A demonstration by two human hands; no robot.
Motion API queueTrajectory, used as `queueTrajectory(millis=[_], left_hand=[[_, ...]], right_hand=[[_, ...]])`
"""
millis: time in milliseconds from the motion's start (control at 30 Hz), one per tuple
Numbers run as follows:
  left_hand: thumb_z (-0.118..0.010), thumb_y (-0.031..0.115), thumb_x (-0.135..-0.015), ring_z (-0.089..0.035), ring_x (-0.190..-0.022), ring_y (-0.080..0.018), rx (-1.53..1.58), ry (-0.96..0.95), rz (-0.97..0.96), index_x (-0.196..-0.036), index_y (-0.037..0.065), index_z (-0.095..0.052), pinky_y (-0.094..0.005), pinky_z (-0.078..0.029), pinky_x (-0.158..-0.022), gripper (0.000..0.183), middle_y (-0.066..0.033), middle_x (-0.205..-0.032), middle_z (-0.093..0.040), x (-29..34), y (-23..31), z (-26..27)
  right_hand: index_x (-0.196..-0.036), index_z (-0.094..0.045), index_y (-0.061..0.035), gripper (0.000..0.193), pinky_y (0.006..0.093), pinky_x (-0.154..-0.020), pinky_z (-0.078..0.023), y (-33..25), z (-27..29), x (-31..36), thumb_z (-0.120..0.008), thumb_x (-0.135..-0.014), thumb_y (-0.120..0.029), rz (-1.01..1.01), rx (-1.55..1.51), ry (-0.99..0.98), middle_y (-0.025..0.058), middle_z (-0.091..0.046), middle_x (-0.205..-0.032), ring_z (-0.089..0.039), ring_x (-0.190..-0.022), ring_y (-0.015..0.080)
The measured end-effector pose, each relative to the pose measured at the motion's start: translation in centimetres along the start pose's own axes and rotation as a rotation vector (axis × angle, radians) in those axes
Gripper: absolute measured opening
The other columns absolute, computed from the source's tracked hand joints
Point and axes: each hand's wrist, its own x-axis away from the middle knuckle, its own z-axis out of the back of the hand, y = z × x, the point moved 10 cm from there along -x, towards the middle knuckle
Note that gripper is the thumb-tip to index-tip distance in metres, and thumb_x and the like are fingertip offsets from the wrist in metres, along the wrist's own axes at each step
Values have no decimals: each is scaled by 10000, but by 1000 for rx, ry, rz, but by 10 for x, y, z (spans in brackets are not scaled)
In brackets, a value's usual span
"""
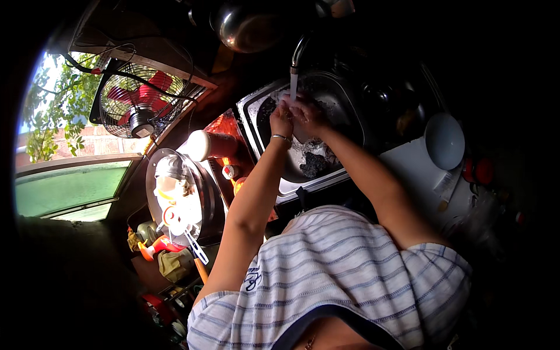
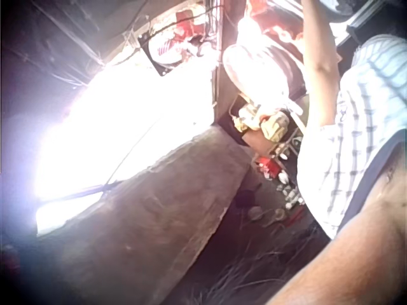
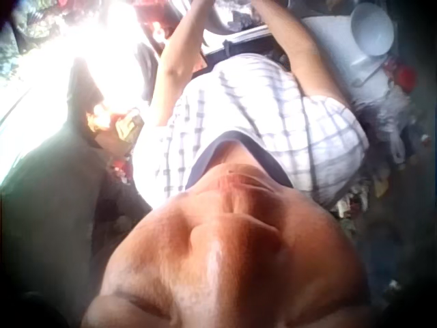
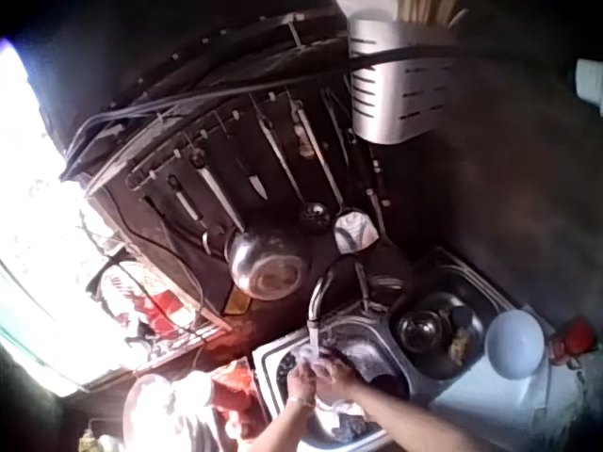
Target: The person washes plates and bowls under a running tap and then stacks them in a large basin.
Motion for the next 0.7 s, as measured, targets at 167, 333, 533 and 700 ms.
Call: queueTrajectory(millis=[167,333,533,700], left_hand=[[-348,355,-927,-562,-871,-214,257,-16,337,-1065,15,-508,-364,-453,-762,400,-102,-969,-575,33,-1,-26],[-393,393,-904,-539,-976,-257,527,-115,318,-1131,51,-470,-434,-416,-866,417,-99,-1080,-556,21,-1,-20],[-475,373,-867,-543,-986,-289,462,-182,334,-1174,43,-433,-469,-444,-845,453,-131,-1110,-529,34,1,-3],[-569,210,-830,-574,-905,-249,81,-135,209,-1136,18,-449,-399,-486,-782,381,-129,-1060,-548,52,27,6]], right_hand=[[-1060,-541,-66,307,354,-892,-401,39,101,-24,-533,-756,-20,69,336,386,146,-440,-1231,-438,-1120,308],[-1001,-574,-51,295,354,-880,-416,80,135,-21,-580,-709,-7,-21,514,221,129,-458,-1199,-456,-1094,294],[-1087,-545,-79,339,387,-789,-444,116,166,-34,-539,-834,-304,-282,232,391,136,-596,-996,-555,-940,284],[-1210,-412,-37,499,399,-893,-394,104,176,-31,-580,-752,-139,-425,412,502,183,-470,-1176,-457,-1089,330]])
